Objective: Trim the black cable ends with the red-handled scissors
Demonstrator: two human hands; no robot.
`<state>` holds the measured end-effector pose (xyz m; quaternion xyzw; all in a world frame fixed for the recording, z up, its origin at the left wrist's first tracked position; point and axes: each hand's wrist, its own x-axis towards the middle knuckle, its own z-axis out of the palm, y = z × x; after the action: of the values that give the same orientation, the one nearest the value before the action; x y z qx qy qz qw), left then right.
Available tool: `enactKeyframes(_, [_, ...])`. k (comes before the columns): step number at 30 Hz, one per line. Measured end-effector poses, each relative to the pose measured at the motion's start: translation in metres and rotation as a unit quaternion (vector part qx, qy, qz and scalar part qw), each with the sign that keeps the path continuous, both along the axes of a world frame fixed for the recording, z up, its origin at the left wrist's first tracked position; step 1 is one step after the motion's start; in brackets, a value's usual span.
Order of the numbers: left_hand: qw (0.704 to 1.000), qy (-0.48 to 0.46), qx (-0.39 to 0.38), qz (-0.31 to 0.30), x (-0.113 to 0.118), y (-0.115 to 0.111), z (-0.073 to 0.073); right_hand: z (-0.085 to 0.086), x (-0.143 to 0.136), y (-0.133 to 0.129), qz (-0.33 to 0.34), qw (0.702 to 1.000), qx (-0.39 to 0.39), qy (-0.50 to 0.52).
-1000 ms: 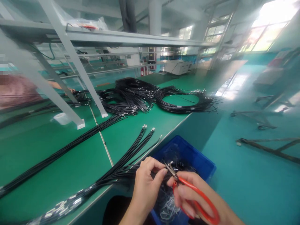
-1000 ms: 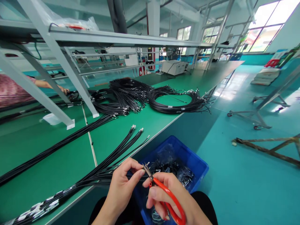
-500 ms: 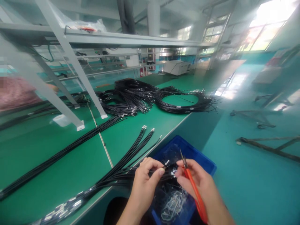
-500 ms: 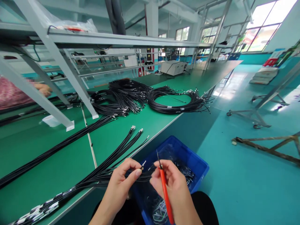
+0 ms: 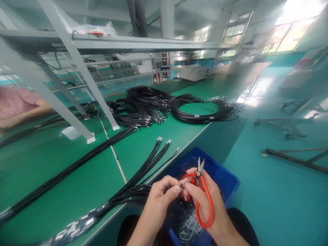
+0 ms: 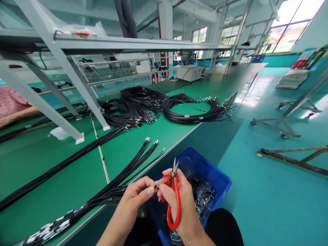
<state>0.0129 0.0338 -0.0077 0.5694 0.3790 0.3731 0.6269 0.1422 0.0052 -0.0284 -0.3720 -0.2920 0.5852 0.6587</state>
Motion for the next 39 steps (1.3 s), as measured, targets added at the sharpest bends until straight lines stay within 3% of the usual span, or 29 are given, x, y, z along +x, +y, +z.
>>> enactKeyframes(8, [0.999, 0.025, 0.013, 0.034, -0.003, 0.000, -0.003, 0.011, -0.007, 0.000, -0.046, 0.995, -0.022, -0.082])
enactKeyframes(11, [0.997, 0.051, 0.029, 0.052, -0.001, 0.000, -0.004, 0.011, -0.007, -0.001, -0.066, 0.985, -0.034, -0.158])
enactKeyframes(15, [0.977, 0.159, 0.099, 0.100, 0.004, -0.002, -0.005, 0.004, -0.007, -0.002, -0.131, 0.950, -0.032, -0.283])
enactKeyframes(18, [0.960, 0.216, 0.143, 0.110, 0.007, -0.005, -0.006, -0.002, -0.008, -0.004, -0.173, 0.907, -0.023, -0.383])
enactKeyframes(21, [0.959, 0.213, 0.149, 0.111, 0.006, -0.005, -0.008, -0.006, -0.010, -0.009, -0.199, 0.866, 0.011, -0.459])
enactKeyframes(23, [0.970, 0.178, 0.123, 0.109, 0.003, -0.003, -0.007, -0.005, -0.011, -0.013, -0.192, 0.859, 0.034, -0.473])
enactKeyframes(26, [0.990, 0.101, 0.058, 0.073, -0.005, 0.002, -0.004, 0.000, -0.003, -0.018, -0.112, 0.908, 0.019, -0.402])
enactKeyframes(29, [0.999, 0.028, 0.017, 0.033, -0.011, 0.006, 0.001, 0.006, 0.015, -0.017, 0.088, 0.971, -0.026, -0.219])
enactKeyframes(31, [1.000, -0.007, 0.006, 0.016, -0.013, 0.007, 0.003, 0.007, 0.027, -0.013, 0.228, 0.967, -0.045, -0.107])
enactKeyframes(33, [1.000, -0.027, -0.005, 0.000, -0.014, 0.007, 0.004, 0.007, 0.034, -0.010, 0.314, 0.947, -0.050, -0.038])
enactKeyframes(39, [0.998, -0.055, -0.037, -0.009, -0.015, 0.007, 0.002, 0.004, 0.029, -0.006, 0.366, 0.928, -0.068, 0.014])
